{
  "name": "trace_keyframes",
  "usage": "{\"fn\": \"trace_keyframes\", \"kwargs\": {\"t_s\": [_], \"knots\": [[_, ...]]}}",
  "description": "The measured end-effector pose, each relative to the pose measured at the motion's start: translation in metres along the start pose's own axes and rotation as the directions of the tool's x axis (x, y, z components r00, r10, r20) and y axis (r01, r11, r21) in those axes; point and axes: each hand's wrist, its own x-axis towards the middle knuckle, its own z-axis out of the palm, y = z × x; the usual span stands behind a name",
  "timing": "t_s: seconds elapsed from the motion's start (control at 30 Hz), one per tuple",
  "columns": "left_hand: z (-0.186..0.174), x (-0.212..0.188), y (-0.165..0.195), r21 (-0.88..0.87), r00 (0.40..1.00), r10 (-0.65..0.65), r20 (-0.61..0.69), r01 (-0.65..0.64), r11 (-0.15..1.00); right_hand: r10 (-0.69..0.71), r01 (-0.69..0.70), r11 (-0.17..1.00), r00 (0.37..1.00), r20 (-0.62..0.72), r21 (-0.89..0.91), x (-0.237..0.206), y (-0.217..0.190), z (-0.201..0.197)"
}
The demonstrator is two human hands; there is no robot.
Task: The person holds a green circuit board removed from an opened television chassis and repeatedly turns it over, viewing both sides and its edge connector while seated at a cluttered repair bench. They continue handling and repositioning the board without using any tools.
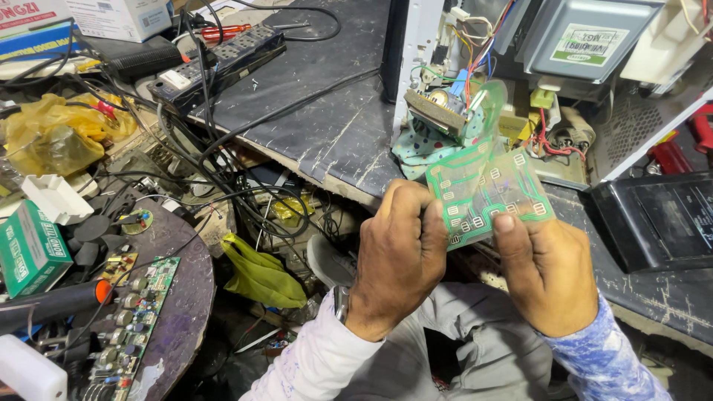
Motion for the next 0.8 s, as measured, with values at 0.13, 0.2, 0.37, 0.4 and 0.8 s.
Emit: {"fn": "trace_keyframes", "kwargs": {"t_s": [0.13, 0.2, 0.37, 0.4, 0.8], "knots": [[0.007, 0.000, 0.008, 0.019, 0.997, 0.045, -0.061, -0.044, 0.999, 0.161, -0.153, 0.959, 0.987, -0.012, 0.239, -0.004, -0.002, 0.007], [0.009, -0.002, 0.012, 0.063, 0.992, 0.108, -0.065, -0.103, 0.993, 0.197, -0.167, 0.889, 0.980, -0.025, 0.427, -0.009, -0.003, 0.016], [0.011, -0.007, 0.012, 0.059, 0.977, 0.212, 0.026, -0.213, 0.975, 0.102, -0.092, 0.952, 0.995, -0.019, 0.293, -0.015, 0.006, 0.027], [0.011, -0.008, 0.011, 0.010, 0.982, 0.187, 0.039, -0.187, 0.982, 0.132, -0.123, 0.953, 0.991, -0.012, 0.277, -0.015, 0.009, 0.027], [0.030, -0.015, 0.011, -0.067, 0.994, 0.075, -0.084, -0.081, 0.994, -0.115, 0.063, 0.982, 0.947, -0.299, -0.177, -0.020, -0.002, 0.044]]}}
